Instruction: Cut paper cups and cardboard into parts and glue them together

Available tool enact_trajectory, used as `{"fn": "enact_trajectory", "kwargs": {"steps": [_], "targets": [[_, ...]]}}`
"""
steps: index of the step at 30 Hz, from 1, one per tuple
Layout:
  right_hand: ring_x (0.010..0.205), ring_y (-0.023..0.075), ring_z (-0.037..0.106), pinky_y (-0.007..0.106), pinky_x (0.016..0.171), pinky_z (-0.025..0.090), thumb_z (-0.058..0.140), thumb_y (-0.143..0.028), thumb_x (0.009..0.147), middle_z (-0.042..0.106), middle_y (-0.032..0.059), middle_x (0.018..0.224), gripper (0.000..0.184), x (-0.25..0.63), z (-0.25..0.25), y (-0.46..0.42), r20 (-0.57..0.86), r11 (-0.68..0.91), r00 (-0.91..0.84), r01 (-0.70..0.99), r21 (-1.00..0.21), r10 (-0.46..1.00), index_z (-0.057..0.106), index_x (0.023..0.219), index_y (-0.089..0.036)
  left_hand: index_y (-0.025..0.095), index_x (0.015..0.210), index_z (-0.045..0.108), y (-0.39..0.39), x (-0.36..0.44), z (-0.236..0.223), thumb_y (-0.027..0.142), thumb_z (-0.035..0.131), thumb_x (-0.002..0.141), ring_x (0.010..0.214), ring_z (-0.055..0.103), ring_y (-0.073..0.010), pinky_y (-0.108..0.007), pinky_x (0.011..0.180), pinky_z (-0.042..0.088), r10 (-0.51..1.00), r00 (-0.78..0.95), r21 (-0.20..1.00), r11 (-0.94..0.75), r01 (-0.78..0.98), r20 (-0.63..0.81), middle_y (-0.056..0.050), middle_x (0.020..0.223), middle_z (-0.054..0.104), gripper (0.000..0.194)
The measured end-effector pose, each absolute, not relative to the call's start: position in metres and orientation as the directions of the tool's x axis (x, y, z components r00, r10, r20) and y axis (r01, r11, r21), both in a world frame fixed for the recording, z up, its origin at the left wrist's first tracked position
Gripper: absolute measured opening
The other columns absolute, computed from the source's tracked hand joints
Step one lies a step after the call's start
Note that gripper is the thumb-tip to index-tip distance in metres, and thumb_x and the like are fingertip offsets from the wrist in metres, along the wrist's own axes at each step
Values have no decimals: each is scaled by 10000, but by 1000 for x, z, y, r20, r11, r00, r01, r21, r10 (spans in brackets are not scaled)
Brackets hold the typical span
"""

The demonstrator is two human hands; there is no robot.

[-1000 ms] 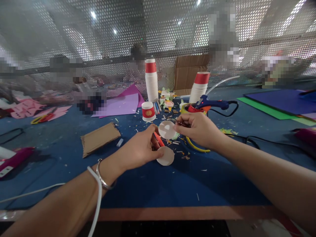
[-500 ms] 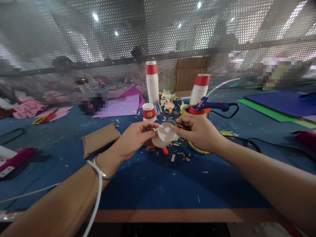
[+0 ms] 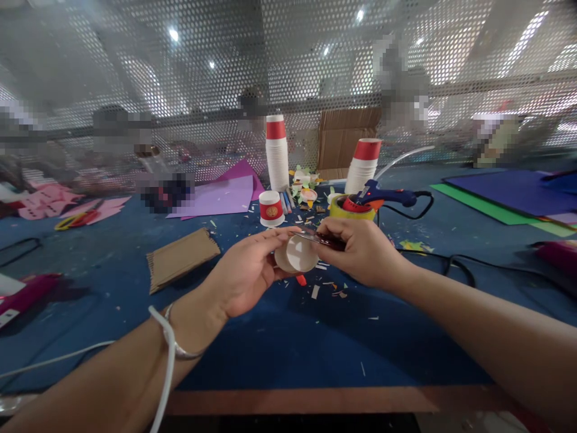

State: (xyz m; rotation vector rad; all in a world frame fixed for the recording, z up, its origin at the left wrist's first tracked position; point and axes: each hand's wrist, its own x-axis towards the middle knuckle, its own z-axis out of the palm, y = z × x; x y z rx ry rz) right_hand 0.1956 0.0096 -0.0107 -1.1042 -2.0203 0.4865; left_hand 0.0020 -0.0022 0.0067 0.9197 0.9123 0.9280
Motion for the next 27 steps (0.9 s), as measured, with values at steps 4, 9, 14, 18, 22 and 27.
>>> {"fn": "enact_trajectory", "kwargs": {"steps": [4, 9, 14, 18, 22, 27], "targets": [[553, 96, 402, 243, 524, 308, 597, -243, 798, 458, -48, 588, 151, 194, -12, 9, 454, 564, -336, 533, -630, 825, 522, 677, -190, 146, 1029, 689, -8, 6, 8, 191, 534, 934, 877, 640, -189, -336, 782, 557, 916, 325, 906, 326, -269, -233, -98, 1041, 690, 188], [551, 92, 400, 237, 518, 306, 591, -229, 797, 455, -50, 588, 157, 195, -13, 9, 468, 575, -336, 531, -623, 817, 510, 669, -190, 159, 1062, 673, -10, 7, 7, 188, 520, 950, 881, 632, -166, -312, 800, 544, 912, 360, 912, 305, -276, -196, -74, 1035, 680, 192], [558, 90, 388, 233, 521, 314, 591, -234, 816, 451, -49, 602, 162, 195, -13, 7, 505, 584, -299, 505, -636, 809, 510, 682, -189, 189, 1242, 595, -13, 4, 4, 158, 675, 860, 1036, 619, -187, -318, 925, 502, 877, 478, 969, 157, -191, -48, -69, 1147, 672, 391], [555, 92, 385, 238, 519, 318, 598, -248, 823, 451, -44, 609, 171, 195, -12, 6, 532, 588, -266, 482, -649, 804, 512, 686, -191, 184, 1312, 543, -13, 3, 1, 192, 722, 828, 1084, 614, -212, -342, 964, 490, 886, 462, 995, 1, -97, 44, -84, 1184, 668, 516], [549, 92, 390, 243, 519, 322, 606, -282, 846, 462, -41, 610, 196, 196, -10, 7, 534, 590, -261, 464, -661, 804, 521, 695, -191, 189, 1307, 552, -11, 2, 1, 243, 709, 841, 1056, 629, -211, -335, 921, 507, 886, 453, 994, -106, -16, 101, -79, 1175, 678, 494], [614, 120, 476, 259, 559, 373, 620, -380, 877, 564, -3, 693, 223, 196, -11, 11, 488, 549, -252, 388, -740, 836, 576, 774, -188, 233, 1356, 521, -9, -1, 0, 267, 715, 831, 1045, 635, -220, -313, 820, 523, 903, 411, 985, -164, 59, 125, -61, 1142, 689, 561]]}}
